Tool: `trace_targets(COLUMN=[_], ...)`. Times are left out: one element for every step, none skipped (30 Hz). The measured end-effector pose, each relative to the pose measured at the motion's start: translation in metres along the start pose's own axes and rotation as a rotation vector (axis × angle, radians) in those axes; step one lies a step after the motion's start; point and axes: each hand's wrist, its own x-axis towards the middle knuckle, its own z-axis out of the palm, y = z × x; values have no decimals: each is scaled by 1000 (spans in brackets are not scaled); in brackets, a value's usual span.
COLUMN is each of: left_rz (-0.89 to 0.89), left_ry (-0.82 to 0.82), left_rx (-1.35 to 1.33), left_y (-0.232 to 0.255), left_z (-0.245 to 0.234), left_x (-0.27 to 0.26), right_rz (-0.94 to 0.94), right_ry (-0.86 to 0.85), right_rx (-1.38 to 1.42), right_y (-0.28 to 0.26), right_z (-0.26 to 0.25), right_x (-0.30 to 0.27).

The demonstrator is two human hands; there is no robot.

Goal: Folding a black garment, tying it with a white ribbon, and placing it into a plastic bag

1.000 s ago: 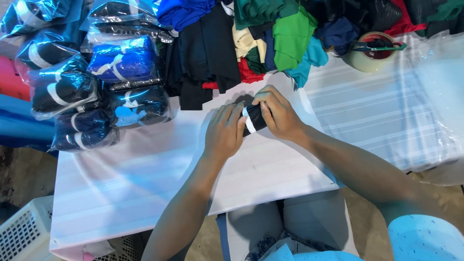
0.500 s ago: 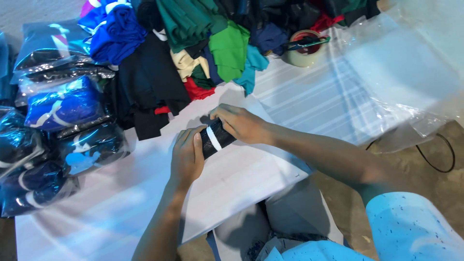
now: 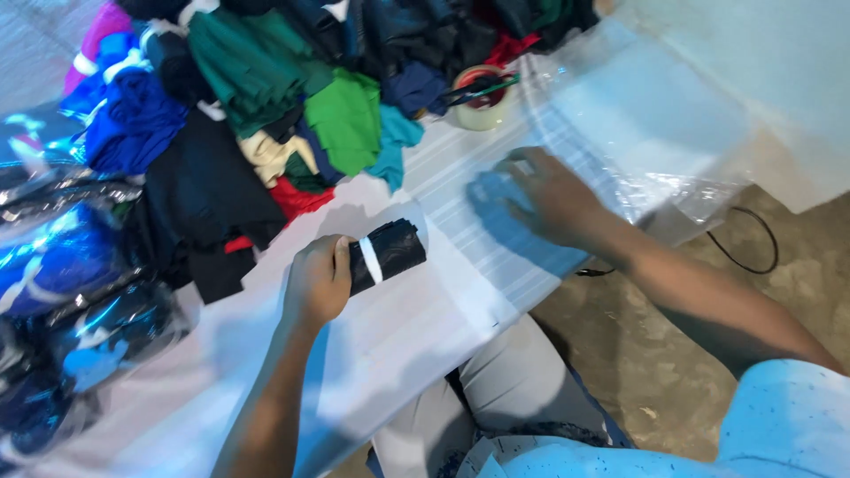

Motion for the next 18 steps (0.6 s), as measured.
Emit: trace_targets(left_rz=[19,48,81,103,110,117,138,153,168,191,369,546,556,544,526,528,671,813], left_ry=[-8,-23,-41,-51,-46,-40,-46,34,124,127,300,476,477,385,288,285,253,220], left_rx=[-2,-8,-15,-18,21,60,56,227,395,389,431,466,464,389,316,317,237,155], left_y=[13,28,42,49,55,62,71,79,87,90,91,91,114,136,156,157,157,157], left_z=[3,5,10,19,29,39,44,49,53,65,74,84,84,84,84,95,106,117], left_x=[8,17,25,35,44,52,55,58,63,67,71,76,71,65,55,60,66,71], right_rz=[19,81,148,170,244,318,337,335,330,345,365,385,393,412,428,431,433,434], right_ry=[6,61,116,121,107,96,103,88,80,92,57,21,27,-10,-53,-53,-42,-31], right_rx=[-7,-77,-148,-158,-121,-84,-93,-10,72,60,65,71,68,-7,-79,-77,-96,-116], right_y=[18,35,53,64,75,85,93,101,109,105,101,97,98,99,99,98,97,96], right_z=[-6,-12,-18,-23,-28,-34,-31,-28,-26,-28,-29,-29,-27,-25,-22,-21,-20,-20], right_x=[-14,-29,-45,-55,-66,-78,-85,-92,-98,-100,-99,-97,-96,-94,-93,-92,-91,-89])
